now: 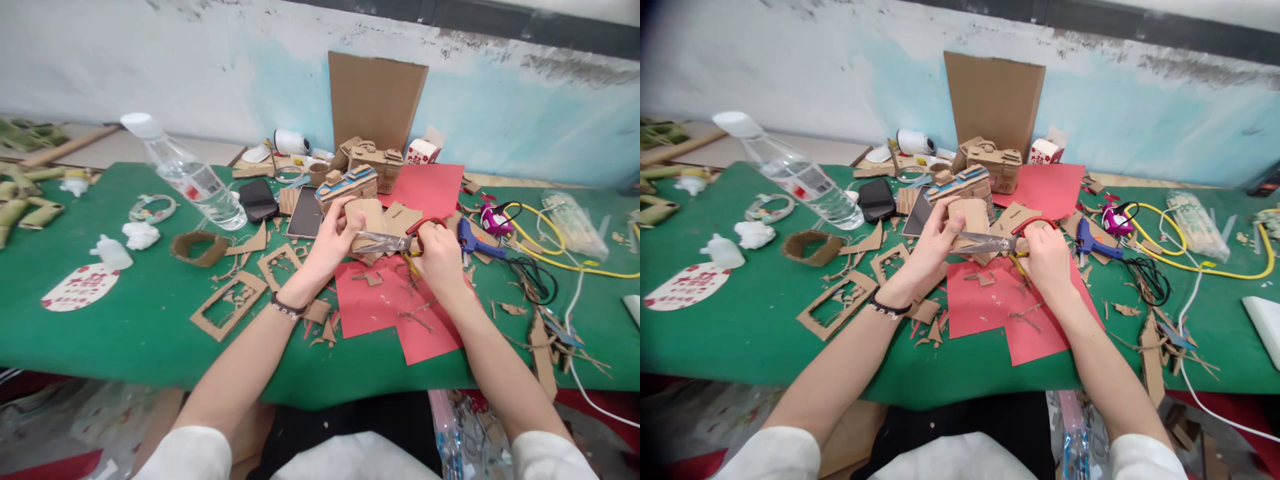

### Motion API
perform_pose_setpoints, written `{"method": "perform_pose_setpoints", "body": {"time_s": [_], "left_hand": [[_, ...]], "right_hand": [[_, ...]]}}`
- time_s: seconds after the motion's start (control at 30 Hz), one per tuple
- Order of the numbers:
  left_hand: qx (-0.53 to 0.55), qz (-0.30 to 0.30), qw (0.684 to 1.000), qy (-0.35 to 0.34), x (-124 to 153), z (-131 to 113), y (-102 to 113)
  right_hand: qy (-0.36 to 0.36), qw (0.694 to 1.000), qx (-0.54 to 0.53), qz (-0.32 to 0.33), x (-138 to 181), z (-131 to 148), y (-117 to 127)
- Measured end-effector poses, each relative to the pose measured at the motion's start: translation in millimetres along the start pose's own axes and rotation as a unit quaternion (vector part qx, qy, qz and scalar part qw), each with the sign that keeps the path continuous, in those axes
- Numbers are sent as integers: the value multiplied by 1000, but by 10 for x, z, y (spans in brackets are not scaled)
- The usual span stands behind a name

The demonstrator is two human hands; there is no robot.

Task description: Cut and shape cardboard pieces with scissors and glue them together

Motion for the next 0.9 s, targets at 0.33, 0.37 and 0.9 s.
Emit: {"method": "perform_pose_setpoints", "body": {"time_s": [0.33, 0.37, 0.9], "left_hand": [[103, 79, 989, 72, 77, 36, -166], [105, 73, 989, 72, 77, 34, -157], [61, 53, 995, 50, 59, 120, -165]], "right_hand": [[-77, 992, -100, 2, 46, -218, -148], [-66, 992, -103, 8, 34, -187, -152], [-21, 997, -79, 5, 33, -28, -155]]}}
Point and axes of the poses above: each hand's wrist, its own x-axis away from the middle knuckle, its own y-axis out of the back of the hand, z = x × y, the point moved 10 cm from there along -x, towards the middle knuckle, and after that the axes turned 13 degrees about y, right-handed, at the moved point
